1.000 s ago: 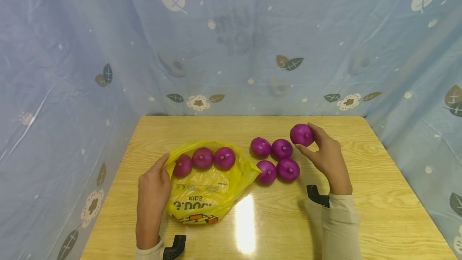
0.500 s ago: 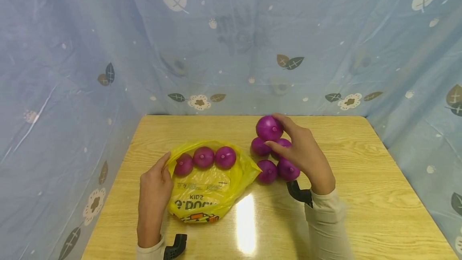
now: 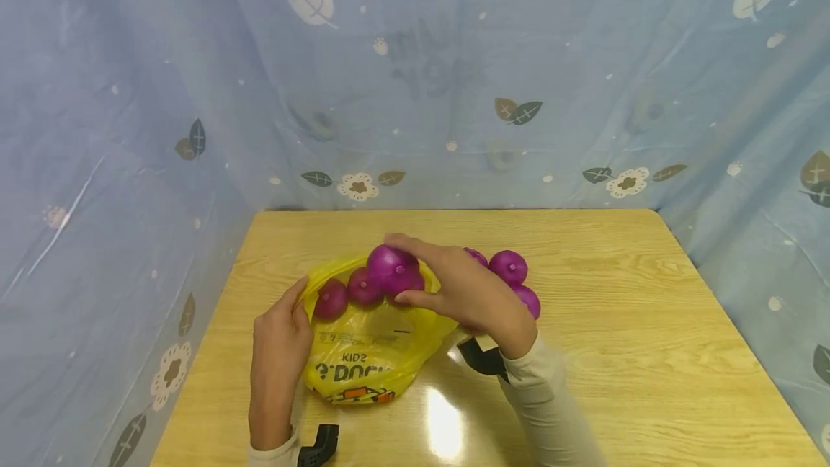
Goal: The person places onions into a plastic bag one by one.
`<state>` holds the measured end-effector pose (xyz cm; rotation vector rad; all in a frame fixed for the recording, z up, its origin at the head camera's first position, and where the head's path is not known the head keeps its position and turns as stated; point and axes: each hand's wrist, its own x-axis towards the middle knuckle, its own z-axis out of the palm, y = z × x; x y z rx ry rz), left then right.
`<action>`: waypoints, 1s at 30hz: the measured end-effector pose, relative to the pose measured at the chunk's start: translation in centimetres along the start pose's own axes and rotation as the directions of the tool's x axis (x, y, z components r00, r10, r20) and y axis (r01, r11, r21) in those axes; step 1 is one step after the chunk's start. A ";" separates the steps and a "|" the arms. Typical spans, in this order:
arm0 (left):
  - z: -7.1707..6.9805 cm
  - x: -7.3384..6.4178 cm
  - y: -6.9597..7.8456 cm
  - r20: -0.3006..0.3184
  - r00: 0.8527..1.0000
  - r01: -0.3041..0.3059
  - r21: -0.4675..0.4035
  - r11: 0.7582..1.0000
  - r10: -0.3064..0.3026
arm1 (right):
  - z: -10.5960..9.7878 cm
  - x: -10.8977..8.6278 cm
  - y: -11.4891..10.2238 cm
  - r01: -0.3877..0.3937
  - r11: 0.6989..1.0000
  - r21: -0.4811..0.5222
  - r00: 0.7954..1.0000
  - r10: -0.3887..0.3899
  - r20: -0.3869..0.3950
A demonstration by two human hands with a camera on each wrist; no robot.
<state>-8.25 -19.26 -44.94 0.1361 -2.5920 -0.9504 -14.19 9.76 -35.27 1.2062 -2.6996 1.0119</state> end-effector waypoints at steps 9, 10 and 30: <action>0.0 -0.4 -0.2 -0.022 1.000 -0.009 -0.003 1.000 0.009 | 4.7 3.1 -0.7 0.116 0.993 0.003 0.968 -0.114 0.221; 0.1 -0.4 -0.2 -0.019 1.000 -0.005 -0.007 1.000 0.005 | 5.2 3.4 -0.6 0.128 0.992 -0.009 0.962 -0.122 0.244; 0.5 -0.7 0.0 0.026 0.999 0.031 -0.017 0.999 -0.030 | 12.5 6.0 0.7 0.212 0.964 -0.160 0.879 -0.117 0.462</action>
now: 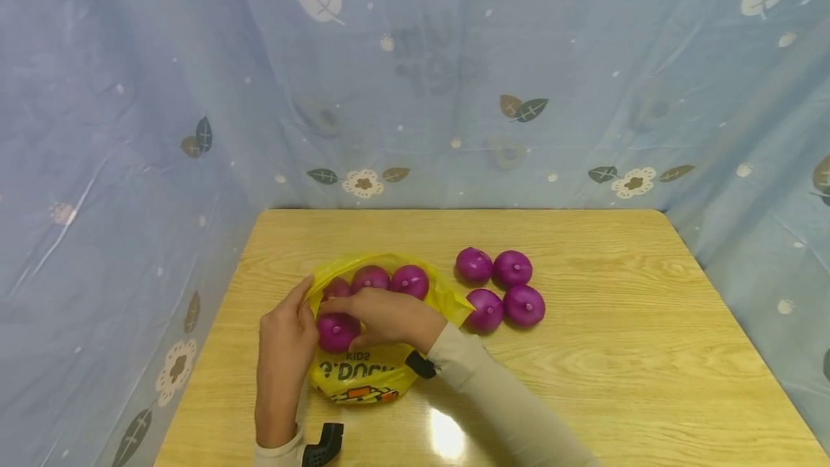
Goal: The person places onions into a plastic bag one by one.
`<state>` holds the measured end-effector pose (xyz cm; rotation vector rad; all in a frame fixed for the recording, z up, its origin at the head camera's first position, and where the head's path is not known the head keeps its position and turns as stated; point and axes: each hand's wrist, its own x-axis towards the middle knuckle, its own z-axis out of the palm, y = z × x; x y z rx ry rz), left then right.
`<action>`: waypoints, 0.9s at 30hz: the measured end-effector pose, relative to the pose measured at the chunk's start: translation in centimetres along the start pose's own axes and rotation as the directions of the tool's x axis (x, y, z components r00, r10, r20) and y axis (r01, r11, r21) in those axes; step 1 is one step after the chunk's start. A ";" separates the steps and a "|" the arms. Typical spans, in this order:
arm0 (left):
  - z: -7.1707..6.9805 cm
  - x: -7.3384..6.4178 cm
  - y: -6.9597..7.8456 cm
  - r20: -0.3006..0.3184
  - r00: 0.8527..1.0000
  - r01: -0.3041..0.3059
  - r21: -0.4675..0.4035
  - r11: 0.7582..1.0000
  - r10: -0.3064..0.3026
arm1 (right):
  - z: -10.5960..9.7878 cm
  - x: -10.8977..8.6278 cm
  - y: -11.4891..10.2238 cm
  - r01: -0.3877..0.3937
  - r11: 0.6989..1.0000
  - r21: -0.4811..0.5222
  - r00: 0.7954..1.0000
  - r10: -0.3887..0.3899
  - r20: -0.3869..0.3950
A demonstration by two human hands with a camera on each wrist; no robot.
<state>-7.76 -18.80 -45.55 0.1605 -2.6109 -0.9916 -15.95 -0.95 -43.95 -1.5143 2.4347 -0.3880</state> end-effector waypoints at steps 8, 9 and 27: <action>-0.3 -0.1 0.1 -0.005 1.000 -0.003 -0.002 1.000 0.003 | 0.2 1.2 0.3 0.041 0.999 -0.002 0.998 -0.041 0.041; -0.3 -0.1 0.1 -0.007 1.000 -0.004 -0.003 1.000 0.004 | 0.2 1.3 0.3 0.048 0.999 -0.001 0.998 -0.048 0.043; -0.1 -0.4 0.0 -0.018 1.000 0.005 -0.006 1.000 -0.005 | 2.9 3.0 1.2 0.156 0.988 0.007 0.987 -0.156 0.029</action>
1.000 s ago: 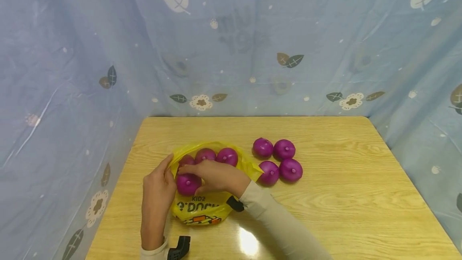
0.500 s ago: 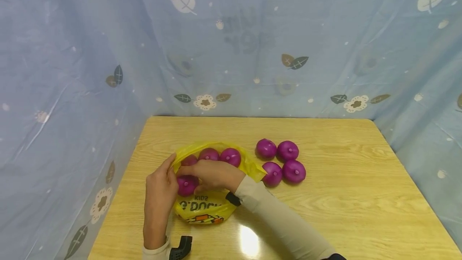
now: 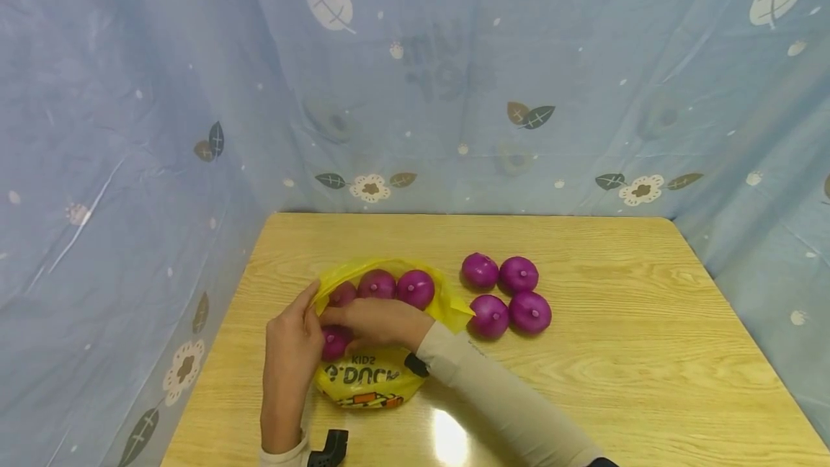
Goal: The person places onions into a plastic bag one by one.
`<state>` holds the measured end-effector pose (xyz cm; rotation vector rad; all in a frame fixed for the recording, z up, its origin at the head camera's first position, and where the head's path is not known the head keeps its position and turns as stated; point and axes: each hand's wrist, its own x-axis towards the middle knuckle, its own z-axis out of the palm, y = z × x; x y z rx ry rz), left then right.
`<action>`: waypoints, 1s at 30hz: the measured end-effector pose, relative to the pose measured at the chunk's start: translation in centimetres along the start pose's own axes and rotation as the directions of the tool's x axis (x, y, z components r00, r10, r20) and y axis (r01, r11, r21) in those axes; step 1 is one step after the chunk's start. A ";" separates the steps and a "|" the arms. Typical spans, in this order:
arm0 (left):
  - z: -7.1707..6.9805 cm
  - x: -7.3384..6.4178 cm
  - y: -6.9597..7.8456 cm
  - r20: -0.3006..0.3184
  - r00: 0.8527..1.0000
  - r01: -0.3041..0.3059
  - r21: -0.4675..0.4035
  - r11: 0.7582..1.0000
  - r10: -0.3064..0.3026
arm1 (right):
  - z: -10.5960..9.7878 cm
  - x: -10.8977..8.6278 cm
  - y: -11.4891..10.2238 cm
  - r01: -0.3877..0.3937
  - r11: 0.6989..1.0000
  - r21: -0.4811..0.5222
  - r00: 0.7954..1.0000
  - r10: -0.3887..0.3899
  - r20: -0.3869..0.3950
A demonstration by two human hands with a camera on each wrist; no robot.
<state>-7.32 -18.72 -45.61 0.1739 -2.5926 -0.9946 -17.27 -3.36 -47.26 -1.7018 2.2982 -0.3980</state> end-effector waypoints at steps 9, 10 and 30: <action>0.0 -0.1 0.2 0.005 1.000 -0.003 -0.003 1.000 0.003 | 0.4 -0.1 0.0 0.003 0.999 0.035 1.000 -0.002 -0.025; 0.0 -0.1 0.2 0.003 1.000 -0.004 -0.002 1.000 0.004 | 0.4 -0.1 0.0 0.003 0.999 0.034 1.000 -0.002 -0.028; -0.3 0.0 0.4 -0.017 1.000 -0.013 0.015 1.000 0.013 | -3.1 -3.9 -1.3 -0.148 0.986 0.075 0.986 0.153 -0.068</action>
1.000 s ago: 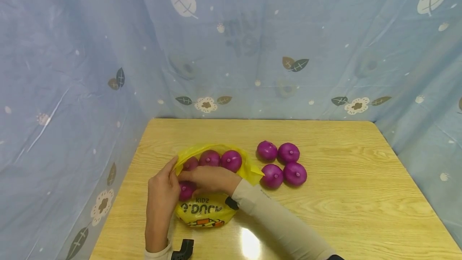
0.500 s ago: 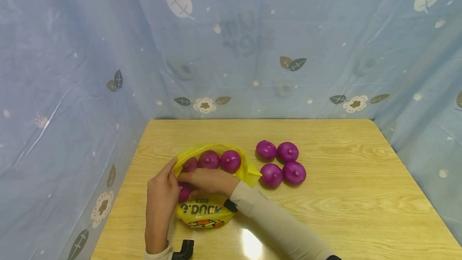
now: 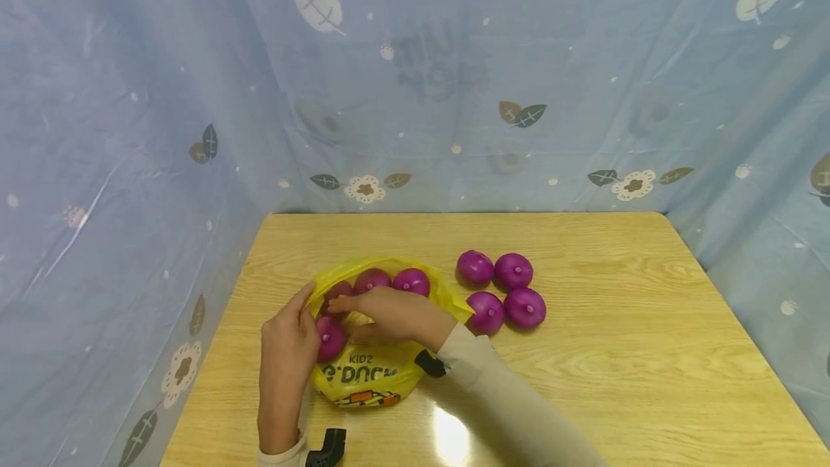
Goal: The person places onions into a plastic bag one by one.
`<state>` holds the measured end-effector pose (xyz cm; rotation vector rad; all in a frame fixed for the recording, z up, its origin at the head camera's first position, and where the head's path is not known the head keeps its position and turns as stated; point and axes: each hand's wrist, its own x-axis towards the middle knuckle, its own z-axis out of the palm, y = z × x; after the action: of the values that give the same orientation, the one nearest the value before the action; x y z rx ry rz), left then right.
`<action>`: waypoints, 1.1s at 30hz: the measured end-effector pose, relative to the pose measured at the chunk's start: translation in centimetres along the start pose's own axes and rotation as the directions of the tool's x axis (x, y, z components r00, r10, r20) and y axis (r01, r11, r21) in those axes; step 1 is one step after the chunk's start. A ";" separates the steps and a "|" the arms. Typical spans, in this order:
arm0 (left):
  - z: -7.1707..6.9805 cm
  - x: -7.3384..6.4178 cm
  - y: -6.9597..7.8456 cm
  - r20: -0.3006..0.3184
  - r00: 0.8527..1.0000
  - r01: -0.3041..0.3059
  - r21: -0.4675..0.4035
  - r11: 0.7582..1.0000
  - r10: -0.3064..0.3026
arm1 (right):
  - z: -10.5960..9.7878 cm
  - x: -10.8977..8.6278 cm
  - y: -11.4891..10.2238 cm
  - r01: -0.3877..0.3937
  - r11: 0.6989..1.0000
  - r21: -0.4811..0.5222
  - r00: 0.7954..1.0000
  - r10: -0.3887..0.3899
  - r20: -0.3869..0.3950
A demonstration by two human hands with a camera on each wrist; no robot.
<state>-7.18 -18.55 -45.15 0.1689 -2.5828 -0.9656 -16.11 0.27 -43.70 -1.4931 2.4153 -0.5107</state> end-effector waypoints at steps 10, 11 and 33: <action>0.1 0.1 0.2 -0.013 1.000 -0.007 -0.011 1.000 0.007 | -4.8 -5.7 -0.8 -0.033 0.986 0.161 0.965 0.074 -0.250; 0.1 0.1 0.2 -0.014 1.000 -0.007 -0.011 1.000 0.007 | -5.1 -6.4 -0.8 -0.042 0.982 0.184 0.957 0.093 -0.275; -0.1 0.0 0.2 0.005 1.000 0.017 -0.014 1.000 -0.017 | -5.2 -16.8 2.6 -0.298 0.919 0.257 0.671 0.393 -0.629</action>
<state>-7.11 -18.43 -44.99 0.1852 -2.5827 -0.9914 -12.81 17.26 -39.52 -0.8110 3.0137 -1.2718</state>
